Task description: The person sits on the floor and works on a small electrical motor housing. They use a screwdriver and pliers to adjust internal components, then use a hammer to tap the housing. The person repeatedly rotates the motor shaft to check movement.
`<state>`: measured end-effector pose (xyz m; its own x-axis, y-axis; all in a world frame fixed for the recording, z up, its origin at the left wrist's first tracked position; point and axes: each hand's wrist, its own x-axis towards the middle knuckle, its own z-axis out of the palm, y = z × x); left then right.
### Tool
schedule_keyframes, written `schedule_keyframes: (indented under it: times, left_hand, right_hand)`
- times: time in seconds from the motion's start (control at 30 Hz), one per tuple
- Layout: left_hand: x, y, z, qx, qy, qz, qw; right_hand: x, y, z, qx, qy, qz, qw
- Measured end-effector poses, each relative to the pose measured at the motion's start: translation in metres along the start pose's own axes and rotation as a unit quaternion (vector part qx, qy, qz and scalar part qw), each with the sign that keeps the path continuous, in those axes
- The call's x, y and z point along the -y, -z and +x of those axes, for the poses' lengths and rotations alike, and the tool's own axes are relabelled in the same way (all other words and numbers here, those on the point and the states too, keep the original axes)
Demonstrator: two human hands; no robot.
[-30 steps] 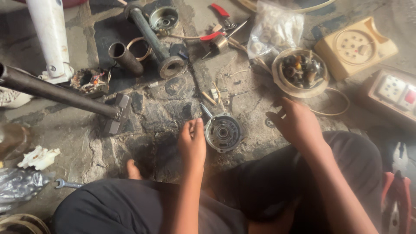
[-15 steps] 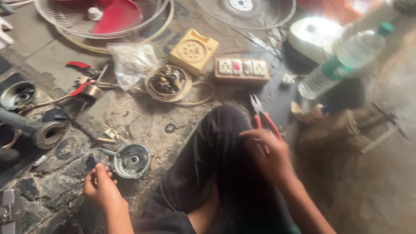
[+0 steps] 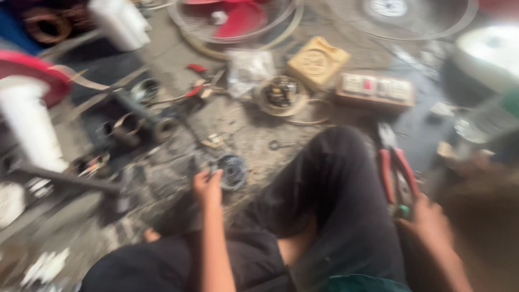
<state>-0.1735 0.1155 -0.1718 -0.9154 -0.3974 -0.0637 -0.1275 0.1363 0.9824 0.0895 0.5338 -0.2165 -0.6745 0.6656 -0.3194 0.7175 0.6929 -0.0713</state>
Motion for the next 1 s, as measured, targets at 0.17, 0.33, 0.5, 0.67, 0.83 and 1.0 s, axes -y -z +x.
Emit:
schedule_keyframes:
  times: [0.17,0.33,0.5,0.67,0.83,1.0]
  left_hand:
    - [-0.029,0.034,-0.042,-0.03,-0.073,0.085,0.993]
    - [-0.041,0.063,-0.202,0.341,0.126,-0.258,0.895]
    - [0.029,0.036,-0.299,0.376,-0.474,0.282,0.745]
    - [-0.001,0.039,-0.24,0.399,-0.27,-0.085,0.872]
    - [-0.075,0.065,-0.05,0.171,-0.002,-0.165,0.971]
    - [-0.047,0.016,0.058,0.159,0.063,-0.287,0.942]
  right_hand:
    - [-0.019,0.0,0.004,0.003,0.001,0.044,0.999]
    - [-0.016,0.004,0.01,0.0,0.018,0.053,0.998]
    - [-0.001,-0.009,-0.001,-0.039,0.02,0.012,0.999]
    - [-0.002,-0.006,0.0,-0.046,-0.004,0.032,0.998]
    - [-0.015,0.0,0.025,-0.115,0.12,-0.03,0.986]
    - [0.025,0.036,0.036,-0.115,0.078,-0.02,0.99]
